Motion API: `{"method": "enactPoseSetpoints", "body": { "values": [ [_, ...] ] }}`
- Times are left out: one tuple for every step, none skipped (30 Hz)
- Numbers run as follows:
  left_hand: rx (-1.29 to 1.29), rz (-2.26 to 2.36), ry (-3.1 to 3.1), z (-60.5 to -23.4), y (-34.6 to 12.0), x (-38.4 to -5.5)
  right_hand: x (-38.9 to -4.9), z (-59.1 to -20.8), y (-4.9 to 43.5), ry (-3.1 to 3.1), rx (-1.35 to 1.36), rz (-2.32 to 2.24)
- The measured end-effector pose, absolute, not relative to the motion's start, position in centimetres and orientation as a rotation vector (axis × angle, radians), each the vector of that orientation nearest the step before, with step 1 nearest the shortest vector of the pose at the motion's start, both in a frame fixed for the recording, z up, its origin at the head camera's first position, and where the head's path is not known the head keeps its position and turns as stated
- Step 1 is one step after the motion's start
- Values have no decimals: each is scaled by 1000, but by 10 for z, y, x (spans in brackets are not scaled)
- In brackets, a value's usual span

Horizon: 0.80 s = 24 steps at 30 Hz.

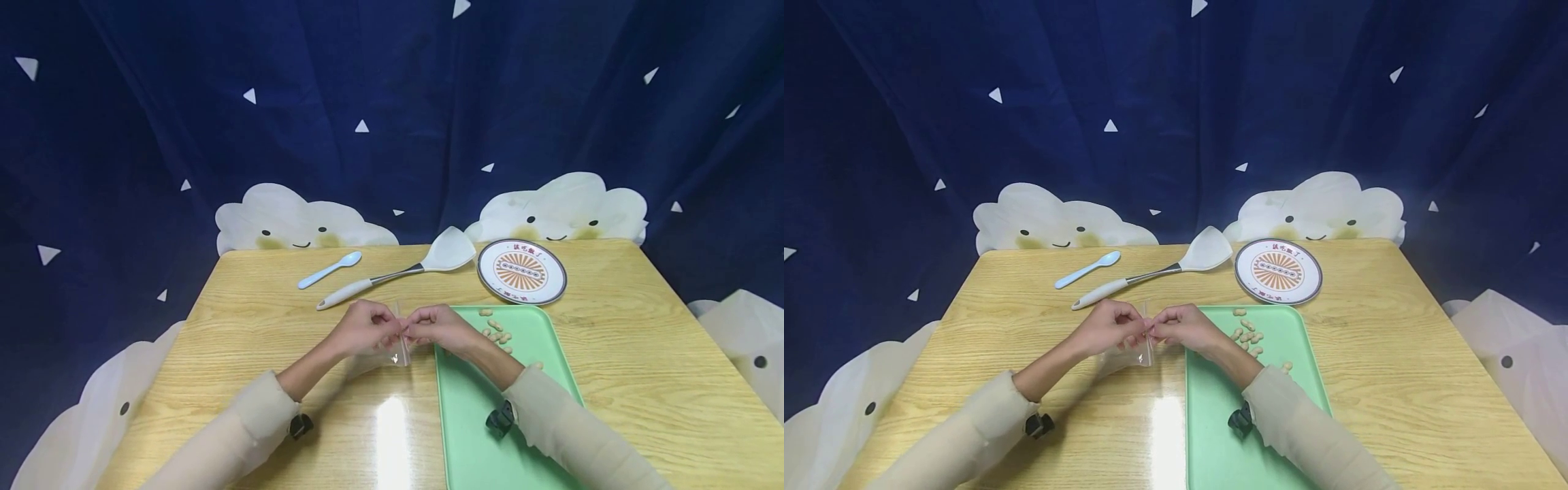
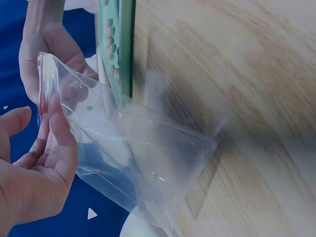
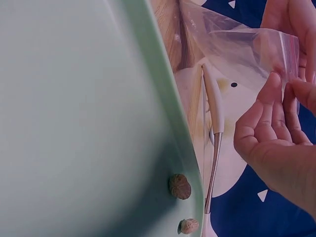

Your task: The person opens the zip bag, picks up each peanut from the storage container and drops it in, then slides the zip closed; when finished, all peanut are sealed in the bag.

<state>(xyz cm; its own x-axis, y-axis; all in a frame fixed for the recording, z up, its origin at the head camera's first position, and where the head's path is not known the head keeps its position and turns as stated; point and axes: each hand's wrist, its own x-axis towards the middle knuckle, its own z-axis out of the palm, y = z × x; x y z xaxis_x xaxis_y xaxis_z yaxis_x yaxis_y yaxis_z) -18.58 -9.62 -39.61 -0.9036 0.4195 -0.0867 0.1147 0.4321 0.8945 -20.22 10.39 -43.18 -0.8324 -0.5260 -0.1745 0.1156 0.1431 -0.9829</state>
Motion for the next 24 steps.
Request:
{"method": "enactPoseSetpoints", "body": {
  "values": [
    [455, 1463, 2381, -397, -96, -186, -203, -432, 103, 1942, -381, -1735],
    [445, 1464, 2371, -397, -95, -187, -203, -432, 103, 1952, -376, -1726],
    [432, 1466, 2360, -398, -95, -187, -203, -432, 103, 1962, -367, -1718],
    [421, 1469, 2349, -399, -94, -188, -203, -432, 102, 1971, -362, -1713],
    [411, 1473, 2337, -399, -94, -188, -203, -432, 102, 1986, -356, -1704],
    [397, 1479, 2323, -400, -93, -188, -203, -432, 102, 2000, -353, -1697],
    [391, 1485, 2314, -400, -93, -189, -202, -432, 102, 2013, -352, -1690],
    [384, 1489, 2305, -401, -93, -189, -202, -431, 102, 2028, -347, -1682],
    [381, 1494, 2300, -402, -92, -189, -201, -431, 103, 2039, -348, -1680],
    [390, 1499, 2296, -403, -92, -189, -201, -431, 103, 2048, -341, -1679],
    [395, 1505, 2291, -404, -92, -189, -200, -431, 103, 2055, -338, -1680],
    [399, 1511, 2286, -405, -92, -189, -199, -431, 103, 2057, -331, -1683],
    [409, 1519, 2282, -405, -91, -189, -199, -431, 103, 2058, -336, -1689],
    [413, 1527, 2277, -406, -91, -188, -198, -431, 103, 2059, -334, -1694],
    [425, 1538, 2275, -407, -91, -188, -198, -431, 103, 2061, -330, -1700],
    [432, 1550, 2272, -408, -91, -188, -198, -432, 102, 2061, -310, -1711],
    [429, 1561, 2268, -408, -91, -188, -198, -432, 102, 2061, -298, -1721],
    [428, 1574, 2264, -408, -90, -188, -198, -432, 102, 2067, -286, -1726],
    [423, 1587, 2256, -409, -90, -188, -198, -433, 103, 2072, -276, -1730],
    [412, 1599, 2249, -409, -90, -188, -198, -433, 103, 2075, -257, -1732],
    [396, 1612, 2245, -408, -90, -187, -199, -433, 103, 2077, -245, -1735],
    [374, 1623, 2245, -408, -90, -187, -199, -433, 103, 2065, -234, -1745],
    [350, 1634, 2248, -407, -89, -187, -199, -433, 102, 2057, -229, -1746],
    [331, 1651, 2249, -406, -89, -186, -198, -432, 102, 2055, -224, -1745]
  ]
}}
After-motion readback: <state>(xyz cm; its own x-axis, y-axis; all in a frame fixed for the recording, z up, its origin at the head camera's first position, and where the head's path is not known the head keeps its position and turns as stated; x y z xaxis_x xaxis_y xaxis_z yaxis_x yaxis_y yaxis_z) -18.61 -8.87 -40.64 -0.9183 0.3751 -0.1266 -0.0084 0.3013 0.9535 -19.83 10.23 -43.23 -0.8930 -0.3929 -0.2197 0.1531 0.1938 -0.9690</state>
